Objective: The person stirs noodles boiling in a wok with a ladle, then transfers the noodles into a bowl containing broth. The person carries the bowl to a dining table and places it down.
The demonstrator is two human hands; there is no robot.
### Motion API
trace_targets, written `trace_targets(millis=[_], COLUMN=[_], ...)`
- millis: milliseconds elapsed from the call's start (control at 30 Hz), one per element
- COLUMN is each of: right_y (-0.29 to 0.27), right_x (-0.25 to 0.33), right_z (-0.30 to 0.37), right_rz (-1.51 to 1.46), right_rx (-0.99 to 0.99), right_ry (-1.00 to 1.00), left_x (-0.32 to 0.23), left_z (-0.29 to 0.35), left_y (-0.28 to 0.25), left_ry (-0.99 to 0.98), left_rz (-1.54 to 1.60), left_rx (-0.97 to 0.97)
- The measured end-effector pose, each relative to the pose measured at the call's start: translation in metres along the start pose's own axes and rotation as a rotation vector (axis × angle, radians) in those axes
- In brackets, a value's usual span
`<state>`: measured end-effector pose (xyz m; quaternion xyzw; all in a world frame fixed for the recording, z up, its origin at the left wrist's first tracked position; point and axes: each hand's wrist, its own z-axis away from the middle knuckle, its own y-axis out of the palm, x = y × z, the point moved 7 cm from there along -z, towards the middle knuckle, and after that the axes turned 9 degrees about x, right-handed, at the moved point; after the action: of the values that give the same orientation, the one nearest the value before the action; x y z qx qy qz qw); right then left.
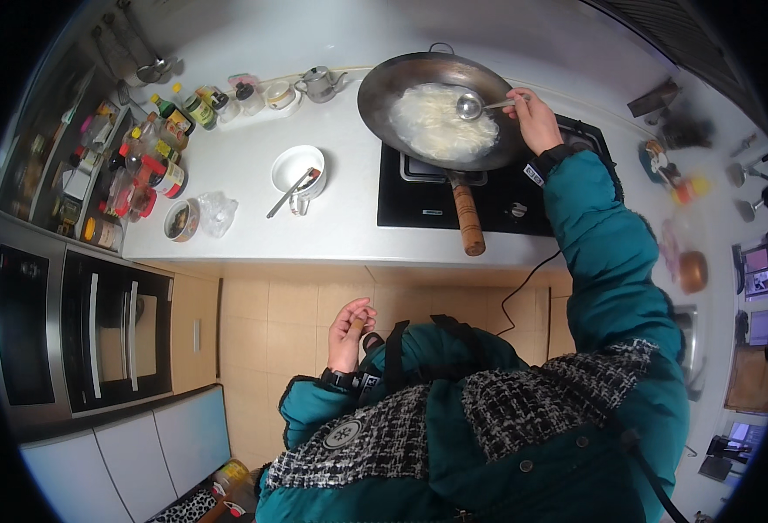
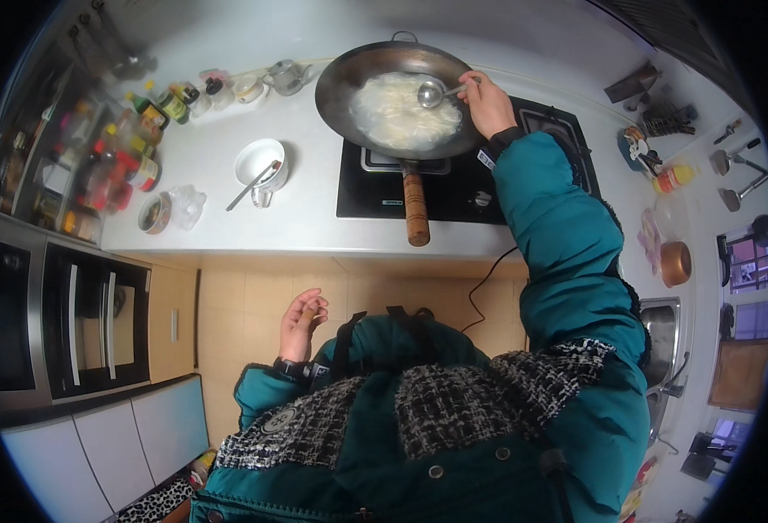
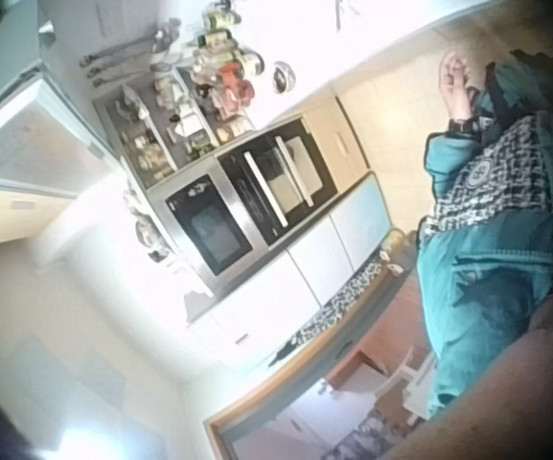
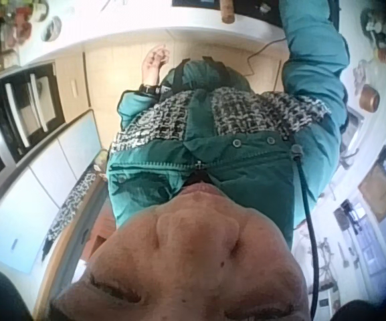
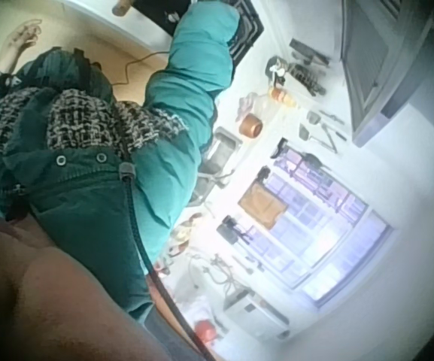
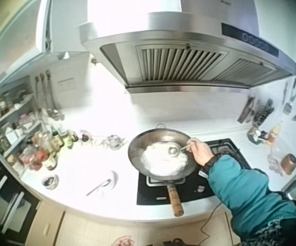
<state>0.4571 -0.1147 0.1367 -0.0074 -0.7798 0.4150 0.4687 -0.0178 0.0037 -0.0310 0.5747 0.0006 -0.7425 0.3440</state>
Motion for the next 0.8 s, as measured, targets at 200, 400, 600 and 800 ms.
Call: trace_targets(millis=[200,400,600,800], right_y=[0.014,0.026,0.036,0.034], right_x=[-0.009,-0.015,-0.014,-0.010], right_z=[-0.010,-0.016,-0.012,-0.004], right_rz=[-0.028,-0.080,-0.157,-0.347], right_rx=[-0.025,-0.017,0.007,0.019], right_ry=[-0.010,0.018,0.057,0.124], left_x=[0.000,-0.001,0.000,-0.001], left_z=[0.006,0.006,0.004,0.003], left_y=[-0.003,-0.005,-0.005,-0.003], left_ry=[0.002,0.013,0.012,0.010], left_rz=[0.009,0.011,-0.003,0.003], left_rx=[-0.026,-0.028,-0.021,-0.004])
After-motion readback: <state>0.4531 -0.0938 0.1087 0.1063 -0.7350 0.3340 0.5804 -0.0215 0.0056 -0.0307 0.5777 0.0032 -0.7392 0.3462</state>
